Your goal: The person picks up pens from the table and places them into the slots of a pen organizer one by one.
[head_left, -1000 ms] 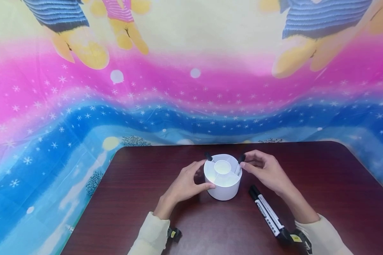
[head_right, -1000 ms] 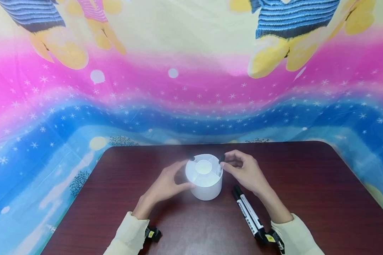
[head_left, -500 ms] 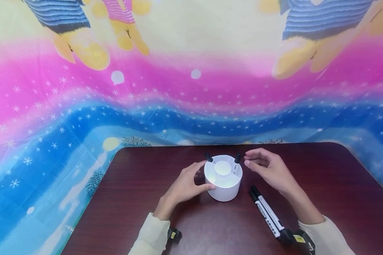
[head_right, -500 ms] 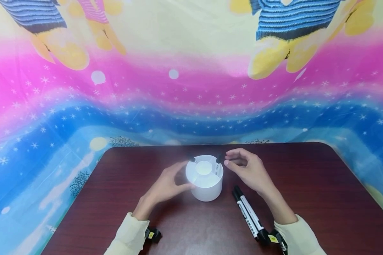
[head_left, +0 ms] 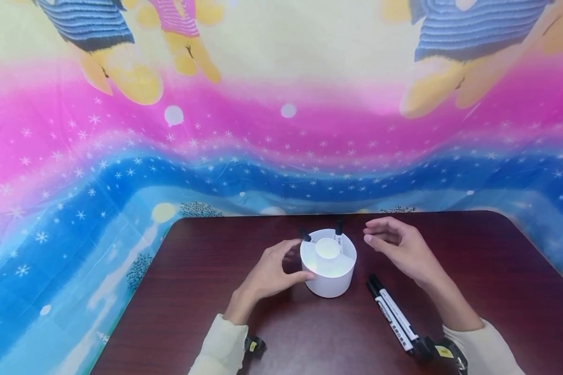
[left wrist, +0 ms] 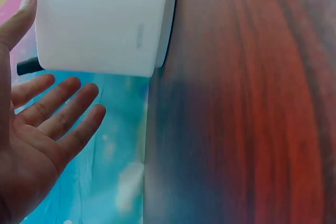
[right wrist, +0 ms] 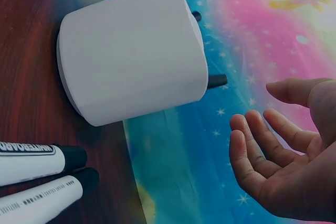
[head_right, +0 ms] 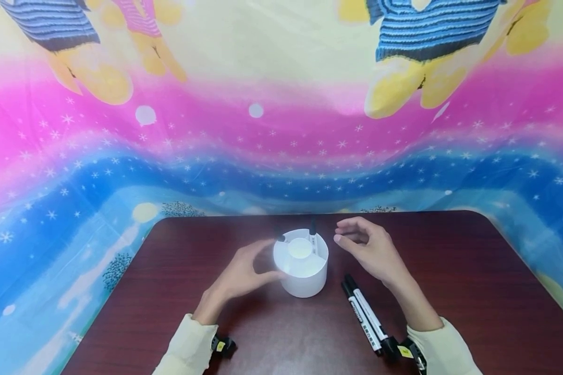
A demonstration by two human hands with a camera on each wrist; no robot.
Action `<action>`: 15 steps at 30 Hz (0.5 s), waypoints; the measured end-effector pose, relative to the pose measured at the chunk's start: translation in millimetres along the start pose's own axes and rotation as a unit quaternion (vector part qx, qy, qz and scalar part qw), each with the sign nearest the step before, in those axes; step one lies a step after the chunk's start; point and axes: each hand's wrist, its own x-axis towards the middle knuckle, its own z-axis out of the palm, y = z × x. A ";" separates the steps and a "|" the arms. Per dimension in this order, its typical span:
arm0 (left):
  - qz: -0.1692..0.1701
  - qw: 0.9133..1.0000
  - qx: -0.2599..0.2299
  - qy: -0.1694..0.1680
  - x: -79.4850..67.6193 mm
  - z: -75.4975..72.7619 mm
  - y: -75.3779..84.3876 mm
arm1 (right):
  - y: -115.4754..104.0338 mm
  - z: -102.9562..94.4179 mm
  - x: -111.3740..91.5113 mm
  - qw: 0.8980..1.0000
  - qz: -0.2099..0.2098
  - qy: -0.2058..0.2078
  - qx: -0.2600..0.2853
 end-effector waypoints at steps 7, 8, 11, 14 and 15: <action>0.013 1.000 -0.016 0.011 -1.0 -5.3 -2.9 | -1.8 -6.4 -0.6 1.000 0.001 0.004 0.002; 0.014 1.000 -0.016 0.005 -0.9 -5.0 -2.8 | -2.1 -6.9 -0.9 1.000 0.002 0.003 0.001; 0.016 0.999 -0.028 -0.007 -0.7 -3.8 -1.9 | -2.3 -8.0 -1.2 1.000 0.003 0.001 0.001; 0.018 0.999 -0.044 -0.002 -0.4 -3.3 -1.1 | -2.1 -8.8 -1.3 1.000 0.001 0.003 -0.001; 0.017 0.999 -0.050 0.000 -0.2 -3.4 -1.0 | -2.0 -9.1 -1.2 1.000 0.000 0.004 -0.002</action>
